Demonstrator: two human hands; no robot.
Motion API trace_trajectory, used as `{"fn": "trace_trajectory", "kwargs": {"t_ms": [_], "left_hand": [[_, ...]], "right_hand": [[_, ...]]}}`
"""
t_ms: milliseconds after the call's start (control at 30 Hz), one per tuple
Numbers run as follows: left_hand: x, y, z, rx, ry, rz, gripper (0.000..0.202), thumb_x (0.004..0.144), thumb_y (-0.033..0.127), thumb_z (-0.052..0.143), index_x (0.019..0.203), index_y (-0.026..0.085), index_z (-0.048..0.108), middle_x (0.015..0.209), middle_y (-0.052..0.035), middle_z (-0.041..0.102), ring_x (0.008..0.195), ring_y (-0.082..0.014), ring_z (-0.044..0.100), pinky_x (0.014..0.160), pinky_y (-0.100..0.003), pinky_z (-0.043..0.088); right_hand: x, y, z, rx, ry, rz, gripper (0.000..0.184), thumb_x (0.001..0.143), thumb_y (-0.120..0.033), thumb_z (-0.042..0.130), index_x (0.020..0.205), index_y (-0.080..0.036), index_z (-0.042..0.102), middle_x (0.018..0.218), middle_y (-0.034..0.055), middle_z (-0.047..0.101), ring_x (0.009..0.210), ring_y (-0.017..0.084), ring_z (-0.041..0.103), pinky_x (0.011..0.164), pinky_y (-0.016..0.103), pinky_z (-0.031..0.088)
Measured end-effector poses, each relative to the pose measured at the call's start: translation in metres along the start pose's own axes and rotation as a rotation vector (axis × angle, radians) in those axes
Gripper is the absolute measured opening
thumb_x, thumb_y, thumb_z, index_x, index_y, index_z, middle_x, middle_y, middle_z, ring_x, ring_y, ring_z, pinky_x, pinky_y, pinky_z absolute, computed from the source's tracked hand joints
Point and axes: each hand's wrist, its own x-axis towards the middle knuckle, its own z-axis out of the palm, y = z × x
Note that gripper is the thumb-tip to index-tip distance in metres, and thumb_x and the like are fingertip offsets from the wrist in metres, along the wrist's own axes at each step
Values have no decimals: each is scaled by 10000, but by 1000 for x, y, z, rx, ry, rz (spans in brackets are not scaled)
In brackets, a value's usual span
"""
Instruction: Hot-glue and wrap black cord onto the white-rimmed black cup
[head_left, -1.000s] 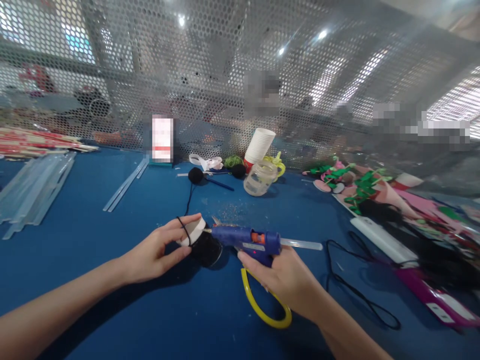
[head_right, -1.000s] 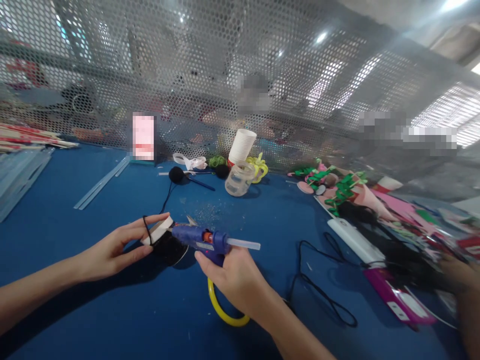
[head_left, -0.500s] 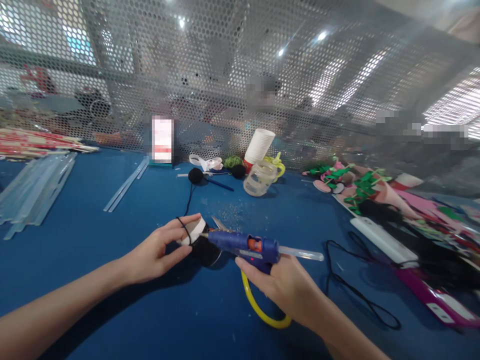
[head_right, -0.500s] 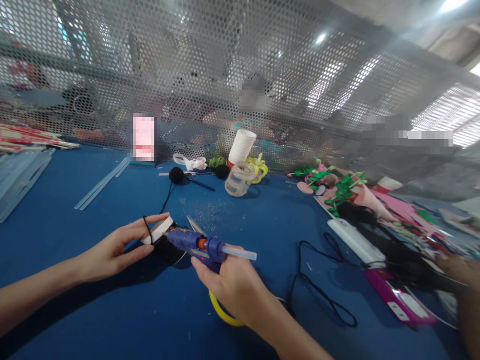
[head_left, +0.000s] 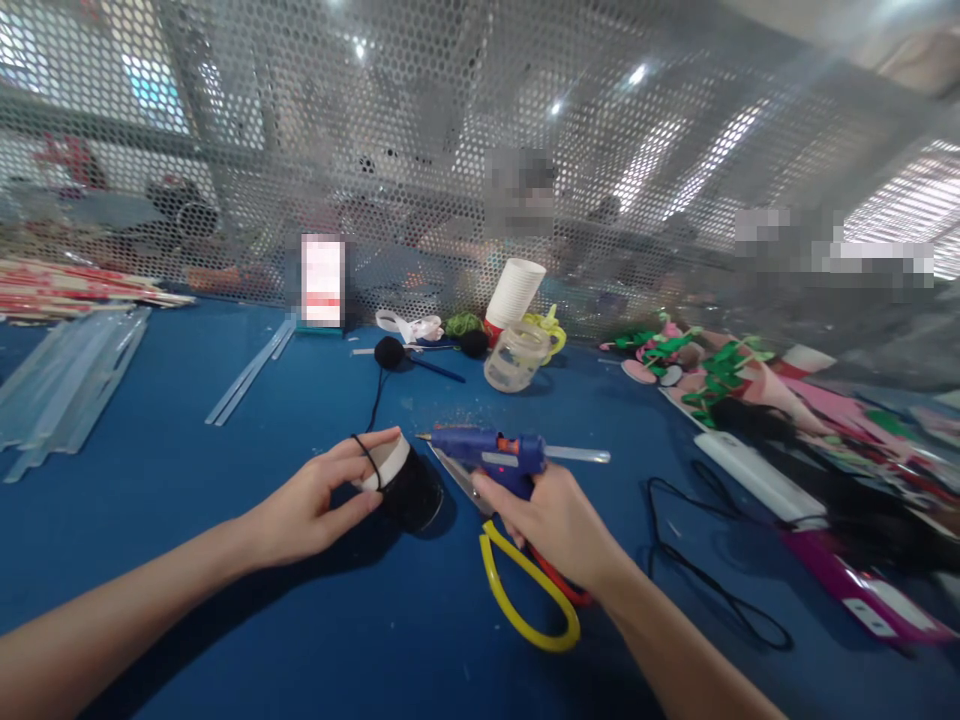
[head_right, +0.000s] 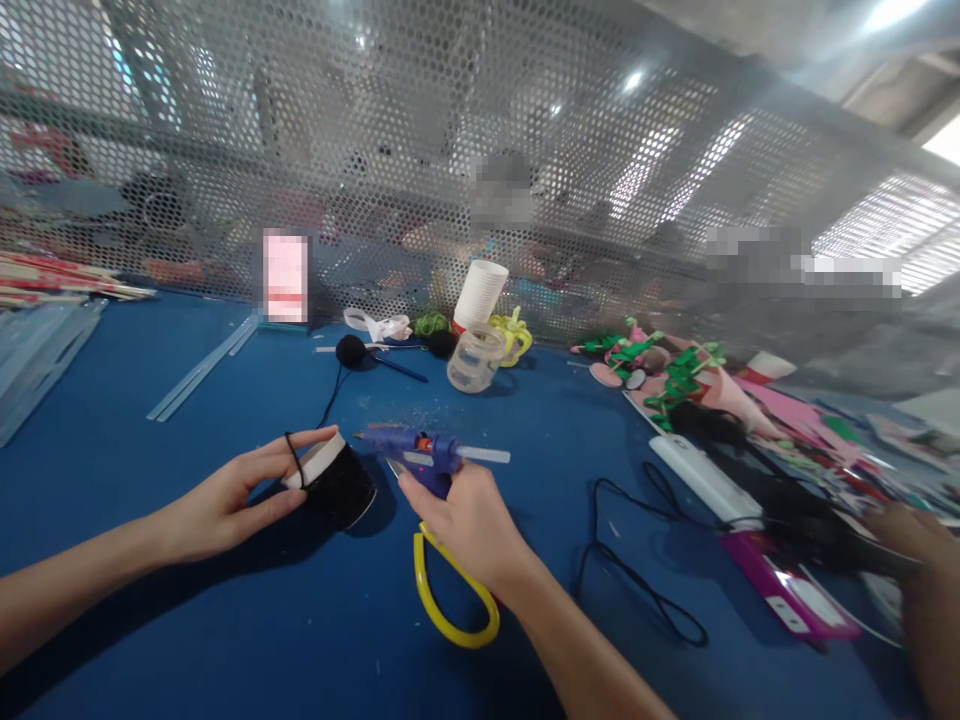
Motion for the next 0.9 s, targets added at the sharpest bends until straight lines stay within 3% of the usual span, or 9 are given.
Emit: {"fn": "trace_trajectory", "kwargs": {"t_ms": [67,167,267,500,600,733,767,833,900], "left_hand": [[0,0,1,7,2,4,140,804,180,392,672,169,438,1253,-125,397,1190,-228,313,899,-349,358],[-1,-1,2,18,5,17,142,801,176,396,664,173,430,1231,-120,421,1197,-220,304,898,-338,367],[-1,0,2,34,12,28,136,799,173,397,669,175,436,1214,-118,439,1202,-215,295,894,-329,374],[-1,6,2,107,-4,56,117,791,163,397,727,168,495,1271,-104,380,1157,-218,358,915,-360,355],[-1,8,3,144,-2,61,116,789,158,397,741,166,502,1274,-102,373,1147,-218,369,918,-361,353],[-1,10,3,203,-16,94,129,792,151,393,728,153,506,1257,-120,379,1156,-218,350,925,-351,345],[-2,11,3,218,-18,107,128,791,147,394,735,149,509,1254,-125,378,1157,-220,346,928,-353,341],[-3,11,3,244,-14,131,123,786,136,398,755,144,516,1250,-129,373,1153,-224,344,930,-361,334],[-3,10,5,267,11,153,117,781,133,408,753,140,521,1204,-130,409,1128,-226,364,921,-368,338]], "right_hand": [[7,6,-3,57,65,25,218,711,-372,496,656,-161,515,385,-52,460,368,111,473,416,231,408],[23,22,-7,129,258,33,228,655,-361,551,712,-142,521,529,-3,563,492,138,545,497,251,438],[40,39,-9,87,262,103,257,664,-388,521,644,-132,532,606,47,603,569,152,570,542,260,449],[62,54,0,-62,239,184,291,735,-392,437,584,-151,502,450,18,537,351,122,500,387,241,405],[62,51,-1,-191,304,165,212,693,-327,527,563,-161,501,494,52,551,527,197,581,517,297,436],[51,26,-2,-314,392,21,84,680,-232,562,691,-149,565,901,141,569,965,271,482,810,392,352],[46,16,-1,-318,369,-49,101,694,-246,555,739,-157,574,949,121,557,982,243,468,841,373,338],[38,-8,5,-267,243,-366,150,763,-270,482,772,-156,580,971,100,548,969,189,471,862,339,336],[32,-31,15,-217,103,-522,195,792,-280,446,742,-154,586,997,98,539,985,167,462,861,319,344]]}}
